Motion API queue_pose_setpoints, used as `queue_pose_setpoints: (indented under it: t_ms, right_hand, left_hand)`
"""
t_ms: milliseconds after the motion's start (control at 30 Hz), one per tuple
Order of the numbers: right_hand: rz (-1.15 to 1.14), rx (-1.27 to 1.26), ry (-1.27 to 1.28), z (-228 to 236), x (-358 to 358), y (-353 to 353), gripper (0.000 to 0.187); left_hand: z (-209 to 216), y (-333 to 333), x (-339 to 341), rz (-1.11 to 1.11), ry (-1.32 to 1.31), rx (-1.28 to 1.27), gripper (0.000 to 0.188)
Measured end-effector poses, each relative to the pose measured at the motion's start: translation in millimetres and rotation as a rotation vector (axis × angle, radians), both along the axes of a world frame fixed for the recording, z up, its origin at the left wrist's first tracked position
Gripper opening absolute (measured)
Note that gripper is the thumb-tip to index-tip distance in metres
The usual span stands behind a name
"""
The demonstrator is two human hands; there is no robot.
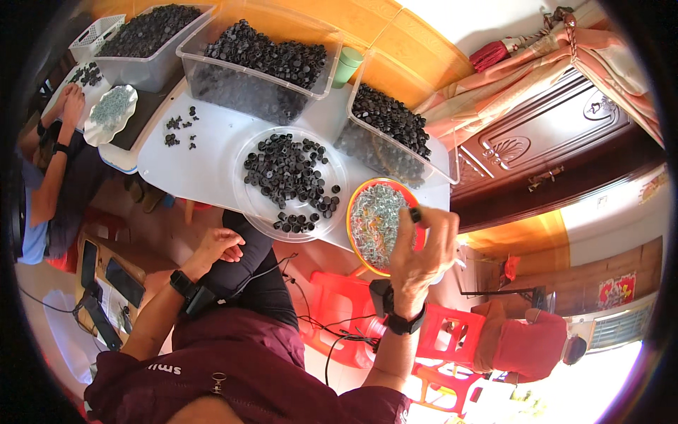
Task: Inspecting and assembling small black rubber or plastic grommets into sets or components at a workbench.
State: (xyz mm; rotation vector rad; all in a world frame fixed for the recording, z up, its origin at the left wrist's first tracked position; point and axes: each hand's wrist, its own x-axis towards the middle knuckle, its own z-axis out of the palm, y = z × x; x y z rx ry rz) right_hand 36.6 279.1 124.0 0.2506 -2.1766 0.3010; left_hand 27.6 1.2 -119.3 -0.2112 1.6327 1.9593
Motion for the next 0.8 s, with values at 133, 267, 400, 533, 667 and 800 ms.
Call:
queue_pose_setpoints:
  t_ms: [133,267,400,533,667,800]
  right_hand:
    - [-0.077,-0.010,0.205,17,-13,7,0.013]
    - [-0.119,-0.075,0.204,29,-11,10,0.009]
    - [-0.138,-0.119,0.351,43,-13,5,0.007]
    - [0.003,-0.327,0.702,52,-39,9,0.014]
    - [0.061,-0.121,0.248,60,-109,29,0.031]
    - [0.036,-0.086,0.172,54,-118,23,0.038]
  left_hand:
    - [1,-1,1,-0.001,0.021,0.012,0.023]
    - [-6,-2,3,0.014,0.023,0.036,0.023]
    - [0,-3,6,0.014,0.028,0.022,0.021]
    - [5,-5,5,-0.081,0.025,-0.003,0.024]
    - [9,-8,3,-0.150,0.039,0.012,0.024]
    - [15,-18,9,-0.161,0.078,0.062,0.022]
